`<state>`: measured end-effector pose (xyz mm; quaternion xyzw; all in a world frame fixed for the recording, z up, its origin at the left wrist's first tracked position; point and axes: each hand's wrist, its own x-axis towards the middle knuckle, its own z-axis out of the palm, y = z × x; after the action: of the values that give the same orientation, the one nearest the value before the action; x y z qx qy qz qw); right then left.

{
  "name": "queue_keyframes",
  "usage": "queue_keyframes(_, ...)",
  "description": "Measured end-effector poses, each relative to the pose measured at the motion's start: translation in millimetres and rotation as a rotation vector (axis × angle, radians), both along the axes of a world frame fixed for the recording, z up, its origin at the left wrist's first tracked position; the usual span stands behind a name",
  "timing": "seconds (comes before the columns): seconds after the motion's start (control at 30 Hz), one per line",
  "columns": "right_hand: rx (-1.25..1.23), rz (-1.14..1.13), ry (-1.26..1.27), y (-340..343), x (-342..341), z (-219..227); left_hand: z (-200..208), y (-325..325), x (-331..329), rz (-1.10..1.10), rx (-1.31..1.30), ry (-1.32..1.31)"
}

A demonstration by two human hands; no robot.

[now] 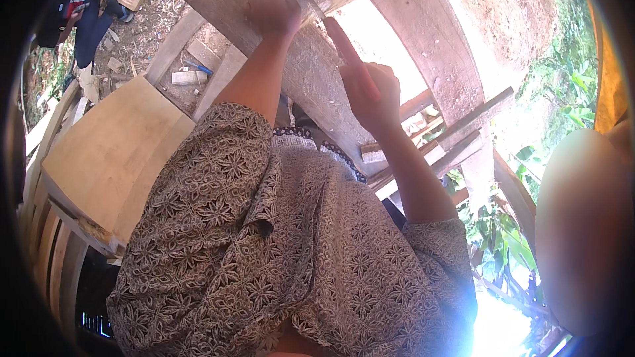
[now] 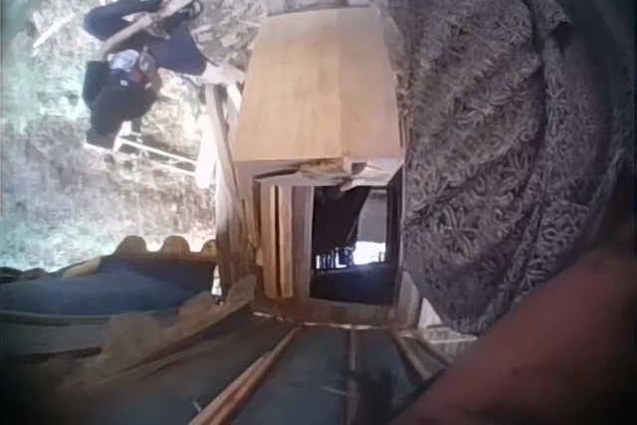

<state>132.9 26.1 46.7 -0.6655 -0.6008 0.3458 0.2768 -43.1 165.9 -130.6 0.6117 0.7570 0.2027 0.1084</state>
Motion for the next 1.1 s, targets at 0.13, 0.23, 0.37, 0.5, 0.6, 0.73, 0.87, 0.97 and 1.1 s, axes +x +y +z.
queue_keyframes(0.13,-0.13,-0.14,0.083,-60,31,-80,-7,0,0,-0.024,0.036,0.02)
queue_keyframes(0.23,-0.308,-0.205,0.055,-78,36,-99,-4,-5,-4,-0.026,0.068,0.02)
queue_keyframes(0.37,-0.295,-0.341,0.288,-102,34,-47,2,-2,-4,-0.002,0.069,-0.029)
queue_keyframes(0.5,-0.149,-0.411,0.547,-154,63,27,21,-5,-1,-0.168,0.107,0.102)
queue_keyframes(0.6,-0.076,-0.585,0.475,-190,85,67,36,5,-2,-0.488,0.144,0.161)
queue_keyframes(0.73,-0.075,-0.857,0.32,-224,85,73,65,26,-6,-0.608,-0.23,0.031)
queue_keyframes(0.87,0.084,-0.997,0.098,-222,31,52,94,28,-19,-0.507,-0.302,-0.358)
queue_keyframes(0.97,-0.046,-0.867,0.001,-190,-28,41,97,14,-37,-0.293,-0.575,-0.92)
queue_keyframes(1.1,-0.044,-0.56,-0.076,-124,-41,1,82,-34,-72,-0.072,-0.621,-1.705)
